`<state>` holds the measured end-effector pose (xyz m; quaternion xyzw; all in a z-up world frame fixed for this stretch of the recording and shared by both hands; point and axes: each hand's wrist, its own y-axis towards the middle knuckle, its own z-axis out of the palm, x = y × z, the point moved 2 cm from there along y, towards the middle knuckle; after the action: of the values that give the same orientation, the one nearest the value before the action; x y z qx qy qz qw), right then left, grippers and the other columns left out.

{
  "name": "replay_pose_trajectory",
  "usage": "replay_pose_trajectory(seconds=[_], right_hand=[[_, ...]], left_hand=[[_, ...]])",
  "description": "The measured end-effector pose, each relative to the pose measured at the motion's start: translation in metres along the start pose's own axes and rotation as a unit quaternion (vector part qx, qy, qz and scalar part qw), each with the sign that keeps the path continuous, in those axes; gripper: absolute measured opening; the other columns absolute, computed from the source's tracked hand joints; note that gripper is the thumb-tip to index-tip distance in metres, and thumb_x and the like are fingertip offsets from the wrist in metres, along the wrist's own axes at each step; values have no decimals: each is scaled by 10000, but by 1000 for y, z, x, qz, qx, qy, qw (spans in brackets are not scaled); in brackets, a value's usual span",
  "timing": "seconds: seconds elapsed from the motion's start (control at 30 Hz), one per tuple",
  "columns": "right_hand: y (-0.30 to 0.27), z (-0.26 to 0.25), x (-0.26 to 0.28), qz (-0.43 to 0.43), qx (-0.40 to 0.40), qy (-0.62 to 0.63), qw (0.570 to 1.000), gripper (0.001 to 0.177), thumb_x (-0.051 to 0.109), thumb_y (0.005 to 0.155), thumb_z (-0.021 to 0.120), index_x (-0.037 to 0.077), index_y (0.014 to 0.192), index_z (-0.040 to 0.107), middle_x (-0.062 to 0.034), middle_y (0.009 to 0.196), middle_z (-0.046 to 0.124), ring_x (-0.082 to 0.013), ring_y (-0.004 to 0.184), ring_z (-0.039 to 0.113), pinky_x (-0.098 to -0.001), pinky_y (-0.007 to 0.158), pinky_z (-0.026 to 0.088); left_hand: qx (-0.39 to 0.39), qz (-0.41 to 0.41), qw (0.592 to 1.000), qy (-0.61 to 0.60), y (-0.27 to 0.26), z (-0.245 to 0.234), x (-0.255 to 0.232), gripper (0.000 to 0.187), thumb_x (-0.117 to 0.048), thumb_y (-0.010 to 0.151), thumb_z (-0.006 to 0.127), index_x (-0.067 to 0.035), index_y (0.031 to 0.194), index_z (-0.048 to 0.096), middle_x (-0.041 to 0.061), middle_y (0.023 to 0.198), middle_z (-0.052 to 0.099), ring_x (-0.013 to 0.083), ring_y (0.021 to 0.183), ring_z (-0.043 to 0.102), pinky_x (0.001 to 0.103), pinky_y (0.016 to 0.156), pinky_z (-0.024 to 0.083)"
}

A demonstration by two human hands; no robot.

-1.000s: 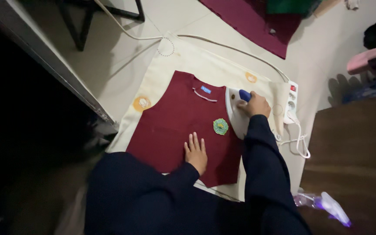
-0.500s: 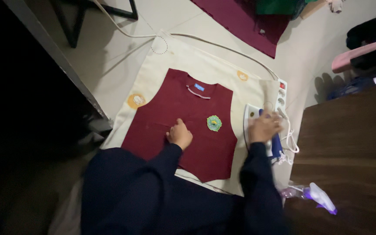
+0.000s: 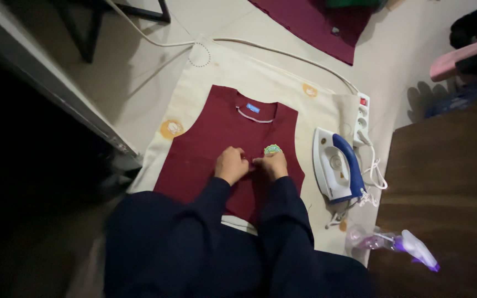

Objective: The person irons a green sleeveless shirt on a floor mat, smoothing the fabric and buttoning it before moving it aside. They then place a maroon shirt on the mat, spray it with water, and iron it thoroughly, finishing by buttoning the garment.

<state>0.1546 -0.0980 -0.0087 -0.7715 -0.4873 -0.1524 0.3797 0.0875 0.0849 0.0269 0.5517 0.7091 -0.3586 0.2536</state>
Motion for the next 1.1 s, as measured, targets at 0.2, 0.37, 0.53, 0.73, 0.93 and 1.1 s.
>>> replay_pose_trajectory(seconds=[0.2, 0.37, 0.53, 0.73, 0.93, 1.1], right_hand=[[-5, 11, 3, 6, 40, 79, 996, 413, 64, 658, 943, 80, 628, 531, -91, 621, 637, -183, 494, 583, -359, 462, 476], [-19, 6, 4, -32, 20, 22, 999, 397, 97, 683, 934, 36, 614, 548, -105, 592, 665, -178, 486, 634, -343, 457, 497], [-14, 24, -8, -25, 20, 38, 999, 360, 100, 711, 889, 21, 680, 539, -103, 638, 668, -190, 530, 682, -368, 460, 565], [-11, 47, -9, -119, -42, 34, 991, 334, 159, 801, 857, -26, 680, 607, -131, 656, 683, -194, 554, 703, -379, 516, 568], [-17, 53, -6, -137, -57, 112, 983, 192, 143, 800, 840, -24, 771, 748, -38, 664, 719, -110, 572, 651, -309, 535, 512], [-20, 49, -9, -93, -58, 138, 984, 211, 143, 786, 857, -26, 797, 732, -33, 670, 697, -94, 552, 601, -303, 503, 489]], left_hand=[[-119, 93, 979, 135, 18, 42, 15, 89, -114, 893, 639, -91, 952, 701, 124, 1032, 679, 331, 992, 684, 461, 781, 585], [-127, 108, 966, 200, 19, 55, 10, 304, -178, 692, 728, -50, 961, 665, 129, 1002, 680, 308, 962, 688, 414, 741, 599], [-93, 32, 987, 127, 23, 53, 12, 243, -107, 810, 775, -15, 1006, 665, 203, 947, 725, 389, 910, 726, 473, 767, 601], [-44, -70, 996, -27, 38, 14, 14, 124, -165, 762, 811, -55, 800, 768, 215, 883, 744, 399, 886, 731, 485, 820, 593], [9, -109, 990, -86, 42, 3, 19, 98, -181, 722, 826, -89, 723, 791, 134, 754, 759, 285, 769, 772, 397, 786, 616], [27, -128, 977, -169, 44, 12, 25, 70, -115, 772, 801, -57, 751, 770, 109, 696, 767, 191, 646, 768, 338, 684, 620]])
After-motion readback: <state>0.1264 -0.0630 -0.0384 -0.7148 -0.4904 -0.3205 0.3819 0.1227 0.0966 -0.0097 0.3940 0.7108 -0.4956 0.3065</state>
